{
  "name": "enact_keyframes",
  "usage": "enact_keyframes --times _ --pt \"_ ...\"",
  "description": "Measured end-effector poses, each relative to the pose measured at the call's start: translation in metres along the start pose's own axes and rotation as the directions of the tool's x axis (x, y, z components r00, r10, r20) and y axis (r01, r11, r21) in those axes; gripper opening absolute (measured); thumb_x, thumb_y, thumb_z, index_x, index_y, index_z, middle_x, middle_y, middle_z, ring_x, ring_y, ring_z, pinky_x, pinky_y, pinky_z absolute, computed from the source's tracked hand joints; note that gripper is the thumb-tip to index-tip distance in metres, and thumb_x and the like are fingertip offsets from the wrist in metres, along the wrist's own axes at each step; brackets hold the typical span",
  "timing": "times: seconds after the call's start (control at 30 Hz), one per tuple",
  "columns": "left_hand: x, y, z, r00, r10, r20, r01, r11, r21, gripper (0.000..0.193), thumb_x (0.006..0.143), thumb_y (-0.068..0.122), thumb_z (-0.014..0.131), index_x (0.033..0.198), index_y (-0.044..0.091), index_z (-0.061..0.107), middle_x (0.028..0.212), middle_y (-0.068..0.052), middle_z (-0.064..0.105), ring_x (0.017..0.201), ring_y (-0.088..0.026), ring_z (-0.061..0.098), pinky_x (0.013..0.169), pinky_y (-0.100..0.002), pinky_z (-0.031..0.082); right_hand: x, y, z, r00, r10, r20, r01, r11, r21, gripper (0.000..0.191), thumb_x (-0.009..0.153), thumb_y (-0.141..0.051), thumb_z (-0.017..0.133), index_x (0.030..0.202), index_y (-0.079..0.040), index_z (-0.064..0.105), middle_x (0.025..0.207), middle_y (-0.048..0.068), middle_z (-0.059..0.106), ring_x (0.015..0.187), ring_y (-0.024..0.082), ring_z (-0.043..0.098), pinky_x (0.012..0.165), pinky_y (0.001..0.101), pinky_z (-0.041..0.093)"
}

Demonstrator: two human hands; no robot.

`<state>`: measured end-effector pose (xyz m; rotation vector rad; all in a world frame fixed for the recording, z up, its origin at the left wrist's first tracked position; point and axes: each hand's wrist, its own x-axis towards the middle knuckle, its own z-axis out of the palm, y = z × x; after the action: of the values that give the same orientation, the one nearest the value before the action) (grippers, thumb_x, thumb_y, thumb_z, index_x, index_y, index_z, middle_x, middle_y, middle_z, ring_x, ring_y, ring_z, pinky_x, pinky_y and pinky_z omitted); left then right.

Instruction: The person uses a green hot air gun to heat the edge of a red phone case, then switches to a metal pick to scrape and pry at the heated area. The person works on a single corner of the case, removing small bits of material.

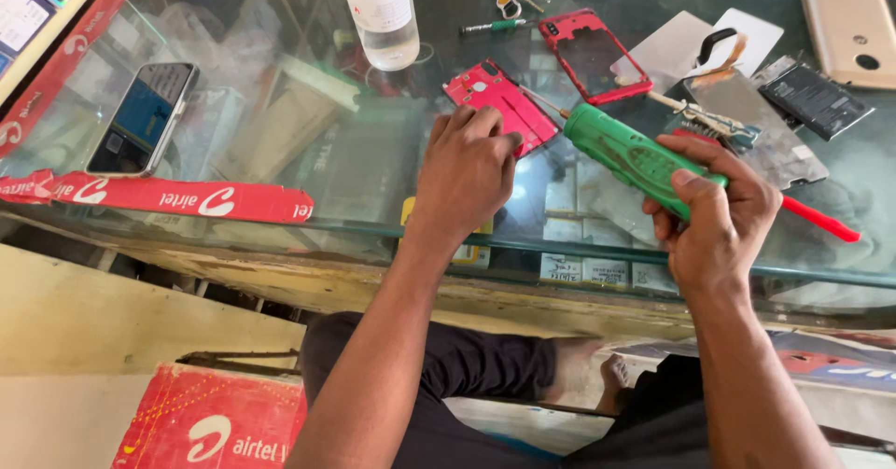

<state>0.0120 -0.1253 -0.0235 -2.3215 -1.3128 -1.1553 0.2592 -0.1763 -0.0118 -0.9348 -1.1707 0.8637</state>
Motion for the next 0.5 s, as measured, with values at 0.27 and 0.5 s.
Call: enact_keyframes --times 0.27,0.5 --pt "0.002 0.003 0.002 0.999 -0.014 0.034 0.014 1.0 0.01 0.005 0.081 0.007 0.069 0.085 0.005 0.072 0.093 -0.01 0.062 0.1 -0.031 0.061 0.089 -0.046 0.05 0.0 0.018 -0.015 0.993 0.089 -0.08 -0.089 0.996 0.001 0.042 0.093 -0.011 0.055 0.127 0.009 0.067 0.079 0.015 0.067 0.05 0.014 0.055 0.042 0.0232 0.039" --pt "0.011 0.016 -0.006 0.98 -0.092 0.174 0.083 0.995 0.055 0.024 0.084 0.009 0.067 0.106 0.002 0.071 0.116 -0.014 0.066 0.116 -0.034 0.06 0.094 -0.049 0.051 -0.008 0.005 -0.019 0.96 0.243 -0.141 -0.223 0.964 0.147 0.06 0.089 -0.016 0.062 0.141 0.014 0.062 0.086 0.023 0.072 0.06 0.017 0.062 0.047 0.022 0.045"
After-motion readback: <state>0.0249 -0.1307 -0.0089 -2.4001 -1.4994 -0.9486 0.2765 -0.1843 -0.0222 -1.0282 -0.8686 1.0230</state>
